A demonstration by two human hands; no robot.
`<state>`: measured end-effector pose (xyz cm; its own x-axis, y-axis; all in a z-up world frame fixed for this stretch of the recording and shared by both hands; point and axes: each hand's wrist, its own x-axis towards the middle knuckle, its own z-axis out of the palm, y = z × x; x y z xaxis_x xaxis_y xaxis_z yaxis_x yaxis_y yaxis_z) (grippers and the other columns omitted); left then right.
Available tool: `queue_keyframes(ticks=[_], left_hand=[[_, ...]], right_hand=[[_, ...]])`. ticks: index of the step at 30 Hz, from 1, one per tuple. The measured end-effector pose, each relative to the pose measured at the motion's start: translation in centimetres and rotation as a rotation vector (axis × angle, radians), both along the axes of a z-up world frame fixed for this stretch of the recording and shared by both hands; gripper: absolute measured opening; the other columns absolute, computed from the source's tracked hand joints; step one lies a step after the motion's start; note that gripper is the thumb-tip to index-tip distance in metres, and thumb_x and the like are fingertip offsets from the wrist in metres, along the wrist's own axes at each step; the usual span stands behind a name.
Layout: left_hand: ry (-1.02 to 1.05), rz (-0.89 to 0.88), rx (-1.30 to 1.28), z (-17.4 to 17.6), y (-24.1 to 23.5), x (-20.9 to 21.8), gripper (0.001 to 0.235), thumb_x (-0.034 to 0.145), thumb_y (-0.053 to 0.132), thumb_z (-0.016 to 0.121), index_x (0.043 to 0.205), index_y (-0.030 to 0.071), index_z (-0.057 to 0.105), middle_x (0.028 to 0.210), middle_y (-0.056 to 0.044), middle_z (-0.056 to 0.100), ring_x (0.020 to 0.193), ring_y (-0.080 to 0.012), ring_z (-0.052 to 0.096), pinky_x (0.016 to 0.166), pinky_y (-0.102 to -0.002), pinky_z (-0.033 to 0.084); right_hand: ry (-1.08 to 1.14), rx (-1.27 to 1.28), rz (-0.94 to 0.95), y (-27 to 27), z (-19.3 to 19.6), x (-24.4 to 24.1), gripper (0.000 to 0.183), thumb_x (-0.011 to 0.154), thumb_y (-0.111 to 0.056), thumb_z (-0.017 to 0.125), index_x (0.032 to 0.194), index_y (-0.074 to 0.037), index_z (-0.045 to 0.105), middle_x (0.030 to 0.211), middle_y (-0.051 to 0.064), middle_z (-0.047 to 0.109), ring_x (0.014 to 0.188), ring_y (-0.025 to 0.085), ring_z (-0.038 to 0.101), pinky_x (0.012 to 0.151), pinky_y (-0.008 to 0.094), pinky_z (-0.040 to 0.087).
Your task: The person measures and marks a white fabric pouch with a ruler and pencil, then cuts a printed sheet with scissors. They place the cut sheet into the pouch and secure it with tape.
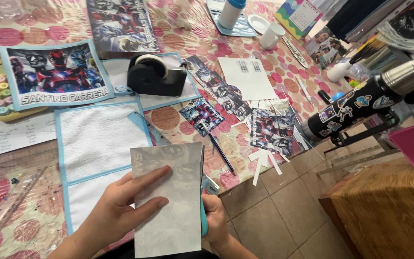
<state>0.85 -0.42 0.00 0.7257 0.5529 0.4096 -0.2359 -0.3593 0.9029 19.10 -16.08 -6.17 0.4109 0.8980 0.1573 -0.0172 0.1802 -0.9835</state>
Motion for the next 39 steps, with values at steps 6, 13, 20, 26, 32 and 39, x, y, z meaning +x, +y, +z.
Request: queue_keyframes(ticks=[6,13,20,26,32,39], left_hand=[[0.008,-0.016,-0.032,0.1,-0.1,1.4,0.058,0.084,0.011,0.079,0.140,0.010,0.063,0.131,-0.010,0.070,0.120,-0.0193,0.070,0.099,-0.029,0.055],[0.005,-0.081,-0.034,0.2,-0.5,3.3,0.055,0.086,0.011,0.077,0.139,0.008,0.063,0.137,-0.012,0.068,0.126,-0.0221,0.068,0.104,-0.032,0.052],[0.040,-0.084,-0.056,-0.3,-0.6,4.9,0.056,0.085,0.012,0.079,0.138,0.010,0.065,0.134,-0.011,0.070,0.125,-0.0205,0.069,0.102,-0.030,0.053],[0.048,-0.070,0.030,-0.6,-0.2,5.9,0.057,0.084,0.014,0.080,0.138,0.010,0.064,0.127,-0.009,0.073,0.116,-0.0175,0.073,0.097,-0.027,0.054],[0.146,-0.043,-0.007,-1.0,0.2,6.4,0.058,0.082,0.019,0.082,0.138,0.016,0.067,0.126,-0.007,0.075,0.107,-0.0143,0.073,0.089,-0.024,0.054],[0.158,0.136,0.058,-1.9,1.8,1.7,0.062,0.081,0.018,0.079,0.141,0.012,0.063,0.139,0.000,0.071,0.103,-0.0079,0.070,0.088,-0.022,0.052]], right_hand=[[-0.027,-0.025,-0.038,-0.3,0.2,1.0,0.011,0.080,-0.007,0.077,0.083,0.004,0.075,0.083,0.003,0.072,0.077,0.014,0.062,0.065,0.033,0.054],[0.073,-0.005,-0.087,-0.7,-0.4,2.4,0.013,0.079,-0.008,0.078,0.084,0.004,0.076,0.083,0.000,0.071,0.077,0.014,0.062,0.064,0.034,0.055],[0.042,-0.051,-0.138,-1.0,-0.5,3.5,0.007,0.078,-0.001,0.069,0.071,0.000,0.067,0.072,-0.003,0.062,0.069,0.011,0.053,0.056,0.031,0.046],[0.093,-0.014,-0.151,-0.8,-0.1,3.9,0.004,0.079,0.001,0.072,0.076,0.003,0.069,0.079,0.002,0.066,0.074,0.014,0.058,0.060,0.031,0.050],[0.154,-0.105,-0.237,-0.6,-0.5,4.6,0.005,0.079,0.001,0.073,0.082,0.005,0.075,0.077,0.003,0.070,0.069,0.012,0.060,0.057,0.031,0.055],[-0.665,-0.573,-0.582,0.0,1.8,15.6,0.022,0.088,-0.026,0.078,0.095,-0.005,0.080,0.076,0.005,0.080,0.060,0.014,0.069,0.052,0.032,0.054]])
